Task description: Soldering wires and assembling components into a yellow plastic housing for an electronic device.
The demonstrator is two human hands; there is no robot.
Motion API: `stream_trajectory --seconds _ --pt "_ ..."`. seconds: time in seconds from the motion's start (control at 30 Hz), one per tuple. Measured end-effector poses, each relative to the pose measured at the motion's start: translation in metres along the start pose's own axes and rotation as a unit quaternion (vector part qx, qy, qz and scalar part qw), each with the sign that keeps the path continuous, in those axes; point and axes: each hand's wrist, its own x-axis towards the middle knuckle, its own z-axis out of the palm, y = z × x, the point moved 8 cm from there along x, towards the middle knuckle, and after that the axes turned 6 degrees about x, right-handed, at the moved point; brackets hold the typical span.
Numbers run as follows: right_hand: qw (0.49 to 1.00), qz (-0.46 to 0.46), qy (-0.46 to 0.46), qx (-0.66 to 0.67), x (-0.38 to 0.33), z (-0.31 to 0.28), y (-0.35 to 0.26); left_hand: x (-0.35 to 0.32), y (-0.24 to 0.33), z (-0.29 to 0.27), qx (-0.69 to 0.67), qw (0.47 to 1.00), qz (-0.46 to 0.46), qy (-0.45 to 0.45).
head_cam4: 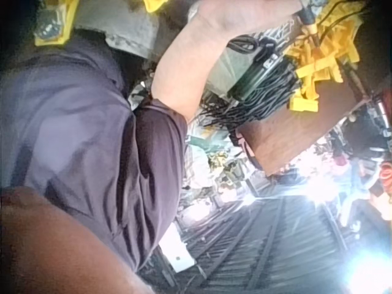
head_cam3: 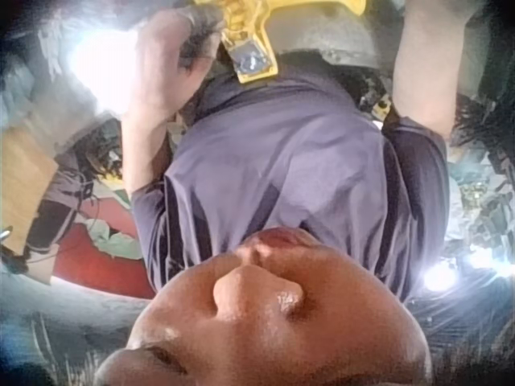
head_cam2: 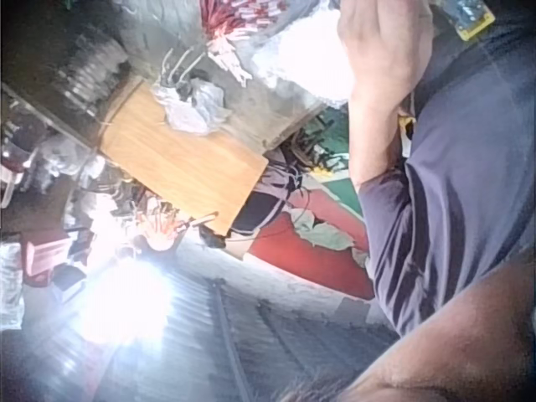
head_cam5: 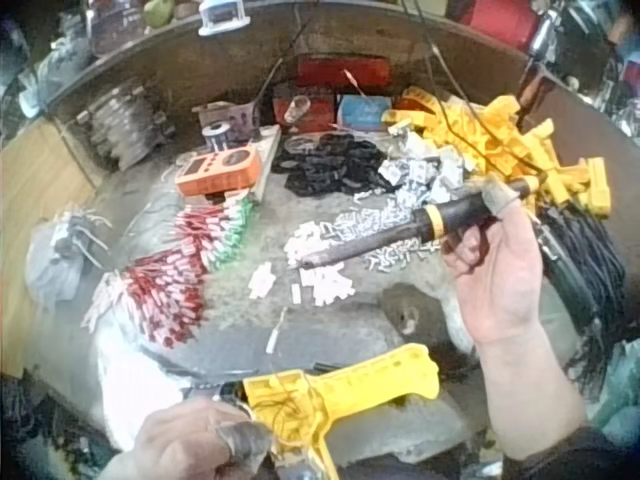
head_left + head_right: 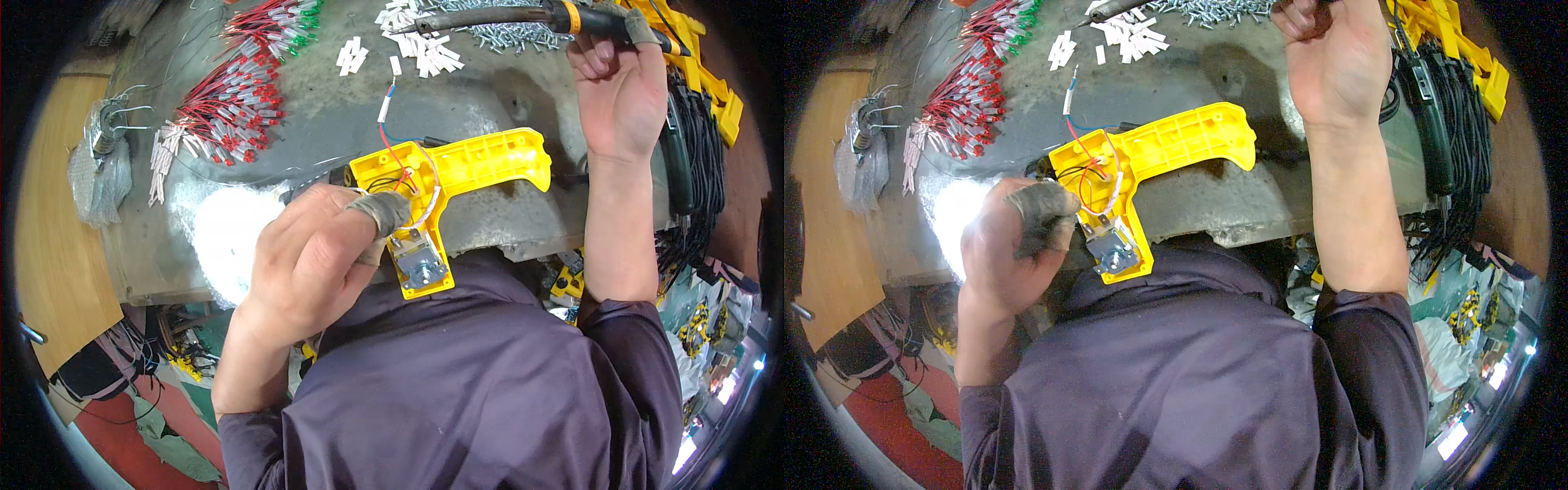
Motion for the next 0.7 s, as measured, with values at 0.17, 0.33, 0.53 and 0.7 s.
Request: stream_trajectory --seconds 0.17,0.33,0.53,0.7 --pt "0.949 -0.125 0.194 -0.216 -0.019 0.05 0.001 -0.002 -0.002 -0.001 0.009 1.0 -0.004 0.0" --pt "0.952 -0.124 0.187 -0.207 -0.02 0.052 0.001 -0.001 -0.002 0.0 -0.001 1.0 -0.002 -0.001" --pt "0.944 -0.132 0.198 -0.227 -0.022 0.055 0.001 -0.001 -0.002 -0.001 -0.004 1.0 -0.001 -0.005" --pt "0.953 -0.146 0.157 -0.215 -0.021 0.052 0.004 -0.001 -0.001 -0.001 -0.008 1.0 0.01 -0.002"
